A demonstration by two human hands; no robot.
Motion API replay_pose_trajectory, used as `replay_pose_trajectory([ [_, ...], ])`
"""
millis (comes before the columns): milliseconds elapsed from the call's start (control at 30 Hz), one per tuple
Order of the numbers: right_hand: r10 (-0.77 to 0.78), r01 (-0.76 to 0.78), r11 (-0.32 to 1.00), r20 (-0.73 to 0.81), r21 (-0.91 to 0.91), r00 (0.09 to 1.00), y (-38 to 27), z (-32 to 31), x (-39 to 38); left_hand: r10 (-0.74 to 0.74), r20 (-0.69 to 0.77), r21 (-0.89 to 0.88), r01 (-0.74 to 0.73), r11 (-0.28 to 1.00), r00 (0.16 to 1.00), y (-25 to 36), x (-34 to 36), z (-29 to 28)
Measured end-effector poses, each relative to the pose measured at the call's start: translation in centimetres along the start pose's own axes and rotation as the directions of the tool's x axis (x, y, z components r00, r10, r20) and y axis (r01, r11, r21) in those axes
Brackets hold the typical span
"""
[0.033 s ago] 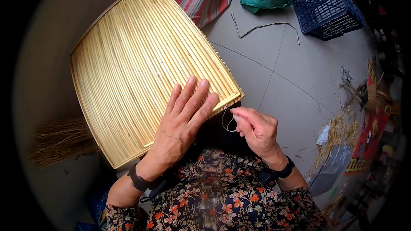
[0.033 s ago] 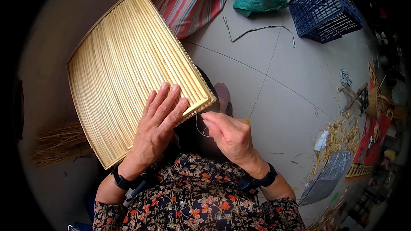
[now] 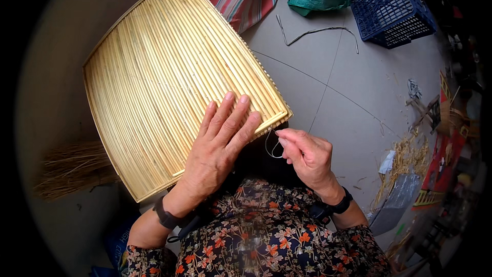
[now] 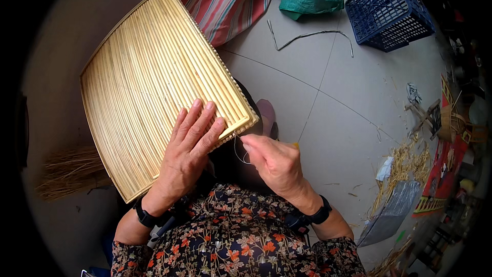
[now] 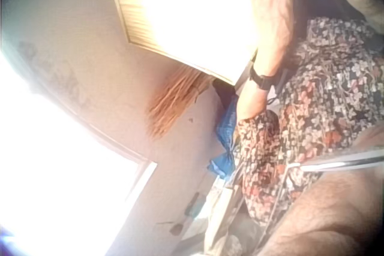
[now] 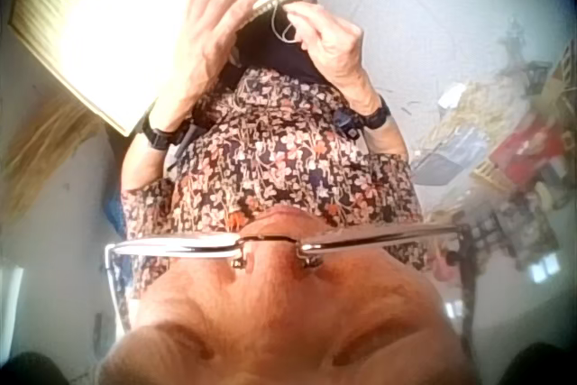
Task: The person stitches bamboo sticks together using a needle and thread to create a square surface. They pull the thread through the sticks and use pliers to cut or adjust the material.
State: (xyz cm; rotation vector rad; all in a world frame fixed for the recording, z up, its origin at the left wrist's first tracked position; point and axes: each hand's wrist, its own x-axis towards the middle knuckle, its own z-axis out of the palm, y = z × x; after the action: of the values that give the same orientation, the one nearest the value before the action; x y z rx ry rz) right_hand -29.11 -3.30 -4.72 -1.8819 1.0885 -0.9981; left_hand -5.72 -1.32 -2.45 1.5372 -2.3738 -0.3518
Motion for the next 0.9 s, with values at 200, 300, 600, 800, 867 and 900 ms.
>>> replay_pose_trajectory([
  [200, 0.028, -0.028, 0.999, -0.013, -0.025, 1.000, -0.5, 0.2, 0.3, 0.003, 0.006, -0.007, -0.003, 1.000, 1.000, -0.1, -0.2, 0.2],
  [300, 0.067, -0.068, 0.998, -0.022, -0.015, 0.997, -0.7, 0.5, 0.3, 0.003, 0.012, -0.011, -0.003, 1.000, 1.000, -0.1, -0.1, 0.0],
  [600, 0.206, -0.208, 0.977, -0.042, -0.040, 0.978, -1.9, 1.2, 0.7, 0.005, 0.007, 0.005, -0.005, 1.000, 1.000, -0.1, -0.2, 0.1],
  [800, 0.158, -0.150, 0.980, 0.054, -0.132, 0.986, -2.2, 0.5, 0.8, 0.048, -0.003, 0.044, -0.048, 0.998, 0.999, -0.5, -0.8, 0.9],
  [867, 0.146, -0.137, 0.982, 0.061, -0.132, 0.987, -2.2, 0.4, 0.8, 0.050, -0.008, 0.052, -0.050, 0.997, 0.999, -0.5, -0.8, 0.8],
  [900, 0.137, -0.128, 0.983, 0.063, -0.132, 0.988, -2.1, 0.4, 0.9, 0.049, -0.007, 0.053, -0.048, 0.997, 0.999, -0.5, -0.7, 0.8],
])
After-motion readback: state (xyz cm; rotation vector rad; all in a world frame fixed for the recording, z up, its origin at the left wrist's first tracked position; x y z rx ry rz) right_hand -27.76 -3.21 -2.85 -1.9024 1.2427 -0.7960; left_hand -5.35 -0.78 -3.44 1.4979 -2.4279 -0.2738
